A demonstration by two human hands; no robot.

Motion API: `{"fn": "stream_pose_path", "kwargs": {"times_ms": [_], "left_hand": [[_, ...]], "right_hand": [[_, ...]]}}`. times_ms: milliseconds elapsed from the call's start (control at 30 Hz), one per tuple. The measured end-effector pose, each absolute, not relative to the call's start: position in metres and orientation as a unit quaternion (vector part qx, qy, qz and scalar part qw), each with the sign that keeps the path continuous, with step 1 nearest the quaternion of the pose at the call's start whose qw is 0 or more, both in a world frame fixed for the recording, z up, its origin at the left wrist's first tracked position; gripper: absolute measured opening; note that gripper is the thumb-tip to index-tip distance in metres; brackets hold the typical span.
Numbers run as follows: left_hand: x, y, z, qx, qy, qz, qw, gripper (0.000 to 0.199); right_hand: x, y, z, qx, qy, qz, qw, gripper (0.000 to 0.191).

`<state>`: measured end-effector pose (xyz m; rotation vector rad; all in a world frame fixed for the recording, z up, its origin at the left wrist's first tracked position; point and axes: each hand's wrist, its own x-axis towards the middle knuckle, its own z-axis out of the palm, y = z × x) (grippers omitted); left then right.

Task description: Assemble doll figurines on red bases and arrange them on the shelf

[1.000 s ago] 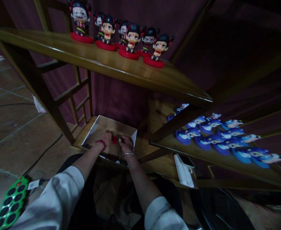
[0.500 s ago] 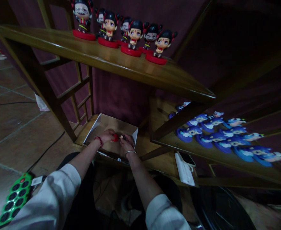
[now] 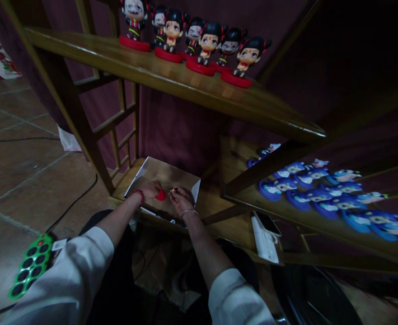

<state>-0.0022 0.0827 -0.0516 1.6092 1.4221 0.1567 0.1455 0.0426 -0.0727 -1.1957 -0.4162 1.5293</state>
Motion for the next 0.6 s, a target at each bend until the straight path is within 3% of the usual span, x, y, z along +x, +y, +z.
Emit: {"fn": "stream_pose_path", "kwargs": {"times_ms": [300, 600], "left_hand": [[-0.003, 0.086, -0.058, 0.567, 0.568, 0.130, 0.582, 0.025], [-0.001, 0.083, -0.045, 0.521, 0.586, 0.147, 0.604, 0.022]], "right_hand": [[0.141, 0.045, -0.082, -0.555, -0.270, 0.594, 0.516, 0.036], [0.146, 0.050, -0.096, -0.614, -0.434, 0.494, 0.437, 0.032]]}}
